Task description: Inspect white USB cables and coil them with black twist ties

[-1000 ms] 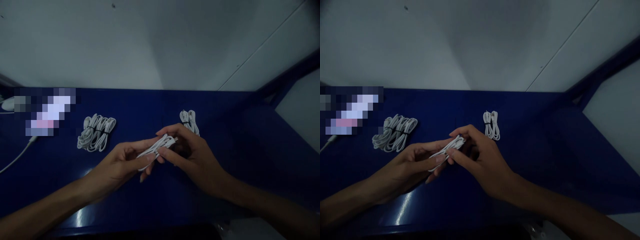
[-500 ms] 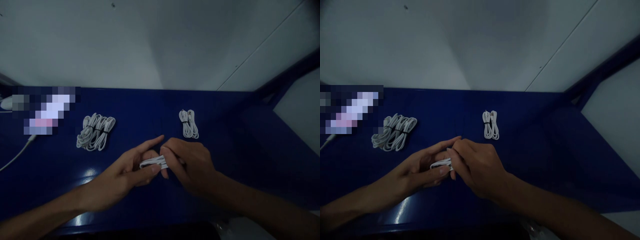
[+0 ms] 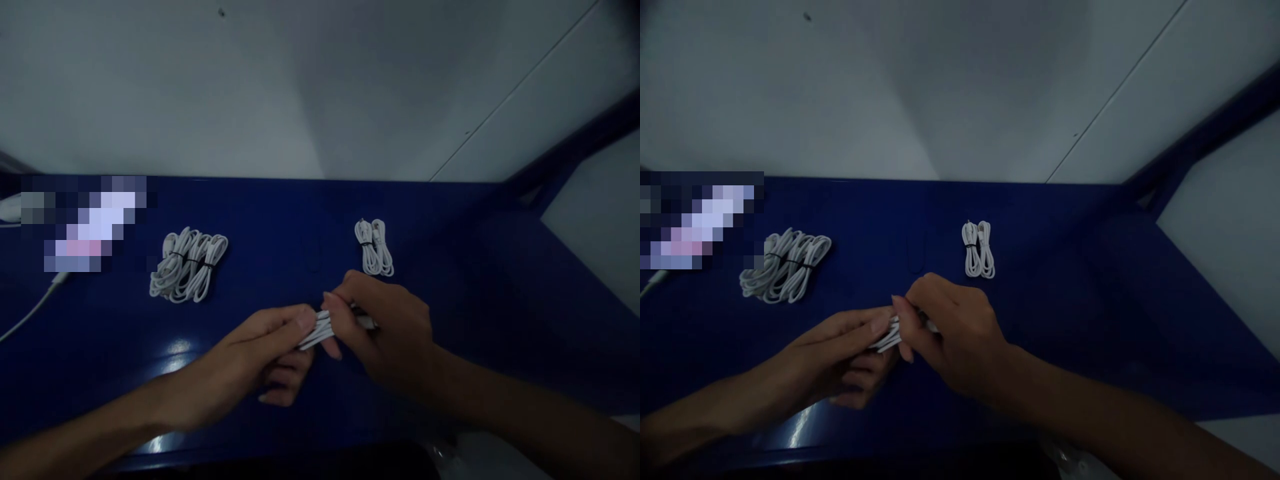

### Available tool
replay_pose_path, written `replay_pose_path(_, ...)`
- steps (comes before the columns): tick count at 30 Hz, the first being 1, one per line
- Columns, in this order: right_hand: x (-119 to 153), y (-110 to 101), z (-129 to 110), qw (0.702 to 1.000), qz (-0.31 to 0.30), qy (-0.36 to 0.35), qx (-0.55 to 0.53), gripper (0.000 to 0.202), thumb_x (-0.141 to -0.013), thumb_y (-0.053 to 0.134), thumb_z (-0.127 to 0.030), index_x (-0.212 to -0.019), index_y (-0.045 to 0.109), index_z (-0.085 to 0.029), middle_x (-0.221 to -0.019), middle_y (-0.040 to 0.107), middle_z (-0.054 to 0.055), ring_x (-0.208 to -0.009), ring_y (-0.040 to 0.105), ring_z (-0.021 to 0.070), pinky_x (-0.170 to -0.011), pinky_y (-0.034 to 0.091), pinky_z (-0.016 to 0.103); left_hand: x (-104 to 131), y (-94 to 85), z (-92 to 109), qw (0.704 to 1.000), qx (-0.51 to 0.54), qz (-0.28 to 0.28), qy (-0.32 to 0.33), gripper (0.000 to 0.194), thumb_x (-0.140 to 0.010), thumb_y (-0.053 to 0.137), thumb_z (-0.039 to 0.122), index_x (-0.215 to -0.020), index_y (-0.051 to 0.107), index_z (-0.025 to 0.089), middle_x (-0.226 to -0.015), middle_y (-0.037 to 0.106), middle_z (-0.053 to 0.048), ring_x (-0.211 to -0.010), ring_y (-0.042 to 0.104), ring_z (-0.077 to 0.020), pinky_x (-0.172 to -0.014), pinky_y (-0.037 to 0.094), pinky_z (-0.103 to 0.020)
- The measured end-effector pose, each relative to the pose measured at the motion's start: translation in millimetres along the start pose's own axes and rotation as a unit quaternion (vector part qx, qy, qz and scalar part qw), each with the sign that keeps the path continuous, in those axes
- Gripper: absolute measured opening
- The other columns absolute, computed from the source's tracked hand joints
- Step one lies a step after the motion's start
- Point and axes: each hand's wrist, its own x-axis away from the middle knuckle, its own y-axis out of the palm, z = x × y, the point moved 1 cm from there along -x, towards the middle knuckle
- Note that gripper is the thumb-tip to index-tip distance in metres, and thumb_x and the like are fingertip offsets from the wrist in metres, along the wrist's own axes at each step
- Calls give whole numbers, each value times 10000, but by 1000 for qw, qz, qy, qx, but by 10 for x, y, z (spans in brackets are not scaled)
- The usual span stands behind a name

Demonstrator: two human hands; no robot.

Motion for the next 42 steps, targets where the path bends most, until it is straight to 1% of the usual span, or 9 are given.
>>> replay_pose_path(8, -28, -16, 111, 988, -40, -105, 106, 220, -1072, 618, -152, -872, 710, -162, -732, 699, 23, -580, 597, 117, -500, 453, 263, -12, -31, -17, 999, -20, 24, 28, 312, -1145, 600, 471, -989, 632, 203, -752, 380, 72, -594, 275, -108, -527, 281, -238)
replay_pose_path(12, -46, 8, 118, 966, -48, -154, 200, 311, -1081, 625, -167, -781, 704, -158, -654, 655, 5, -524, 552, 109, -462, 415, 267, -2, -19, -36, 993, -92, 49, 55, 358, -1151, 574, 483, -933, 613, 201, -720, 427, 63, -588, 304, -110, -531, 289, -247)
replay_pose_path(15, -47, 19, 122, 969, -39, -146, 197, 369, -1078, 593, -143, -713, 625, -187, -596, 592, -20, -493, 505, 104, -432, 381, 267, -11, -11, -41, 991, -102, 54, 64, 365, -1145, 582, 476, -923, 645, 193, -643, 385, 74, -576, 299, -117, -537, 296, -252)
replay_pose_path(20, -42, 8, 95, 985, -13, -106, 135, 332, -1031, 524, -65, -739, 572, -216, -580, 574, -28, -498, 487, 106, -438, 392, 263, -34, -23, -1, 999, -29, 34, 22, 520, -1143, 473, 594, -874, 646, 184, -734, 514, 9, -572, 319, -128, -487, 289, -256)
replay_pose_path(27, -75, -13, 85, 986, -8, -125, 106, 313, -1070, 511, -89, -805, 615, -218, -605, 594, -27, -499, 479, 112, -431, 407, 266, 5, -64, 31, 1000, -24, 14, -4, 603, -1159, 397, 597, -919, 747, 169, -662, 271, 81, -524, 222, -131, -454, 230, -262)
replay_pose_path(32, -68, -14, 89, 994, -35, -95, 50, 248, -1103, 510, -113, -918, 649, -201, -686, 655, -23, -540, 528, 105, -489, 446, 252, 11, -63, 23, 999, -27, 21, 12, 506, -1166, 443, 519, -970, 751, 170, -694, 341, 57, -571, 254, -134, -492, 265, -245)
replay_pose_path(35, -58, -10, 74, 996, -43, -77, 29, 202, -1114, 511, -123, -983, 647, -196, -724, 672, -28, -540, 547, 93, -505, 454, 233, -1, -56, 29, 999, -37, 19, 18, 501, -1176, 431, 482, -958, 748, 161, -702, 441, 28, -584, 354, -137, -536, 392, -247)
replay_pose_path(39, -48, 13, 76, 993, -47, -91, 53, 182, -1141, 513, -166, -1016, 643, -186, -746, 690, -16, -553, 586, 93, -515, 467, 224, -14, -32, 30, 999, -10, -32, 9, 548, -1161, 424, 558, -926, 718, 159, -767, 616, -41, -549, 493, -147, -510, 498, -282)
replay_pose_path(42, -35, 21, 87, 993, -54, -88, 55, 163, -1155, 517, -206, -1043, 635, -194, -764, 708, -17, -529, 557, 86, -486, 443, 215, 0, -26, 20, 999, -7, -39, -2, 496, -1154, 461, 577, -981, 703, 180, -672, 425, 55, -502, 331, -116, -448, 401, -235)
